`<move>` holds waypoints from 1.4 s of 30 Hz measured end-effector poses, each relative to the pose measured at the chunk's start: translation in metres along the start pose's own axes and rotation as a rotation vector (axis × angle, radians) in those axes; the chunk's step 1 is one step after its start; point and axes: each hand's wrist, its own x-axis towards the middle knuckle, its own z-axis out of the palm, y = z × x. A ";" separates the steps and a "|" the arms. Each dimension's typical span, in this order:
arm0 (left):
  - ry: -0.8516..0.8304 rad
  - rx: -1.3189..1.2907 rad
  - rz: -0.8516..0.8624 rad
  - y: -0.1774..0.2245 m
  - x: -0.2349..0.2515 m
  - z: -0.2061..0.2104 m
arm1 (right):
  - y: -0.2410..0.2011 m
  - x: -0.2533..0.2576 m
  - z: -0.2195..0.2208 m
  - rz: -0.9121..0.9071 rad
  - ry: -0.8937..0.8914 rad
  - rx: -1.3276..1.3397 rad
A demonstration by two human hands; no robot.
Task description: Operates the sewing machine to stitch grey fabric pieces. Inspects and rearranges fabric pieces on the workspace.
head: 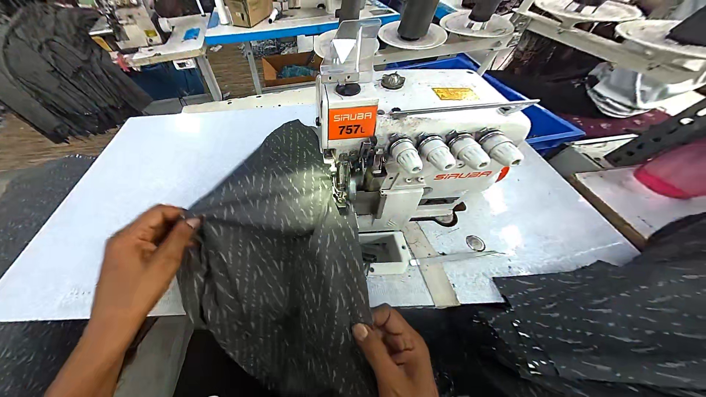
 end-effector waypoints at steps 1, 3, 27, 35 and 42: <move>0.067 0.055 0.077 0.003 0.011 -0.003 | -0.001 0.001 0.001 0.000 0.003 0.000; 0.088 0.173 0.185 0.002 0.030 -0.005 | -0.001 0.003 0.002 -0.005 0.006 -0.006; -0.433 -0.075 0.333 0.052 -0.161 0.089 | 0.011 -0.046 -0.012 0.228 -0.079 0.045; -0.333 -0.117 0.538 0.045 -0.158 0.109 | 0.011 -0.050 -0.011 0.181 -0.061 0.066; -0.272 -0.166 0.560 0.042 -0.159 0.109 | 0.013 -0.048 -0.017 0.174 -0.104 0.030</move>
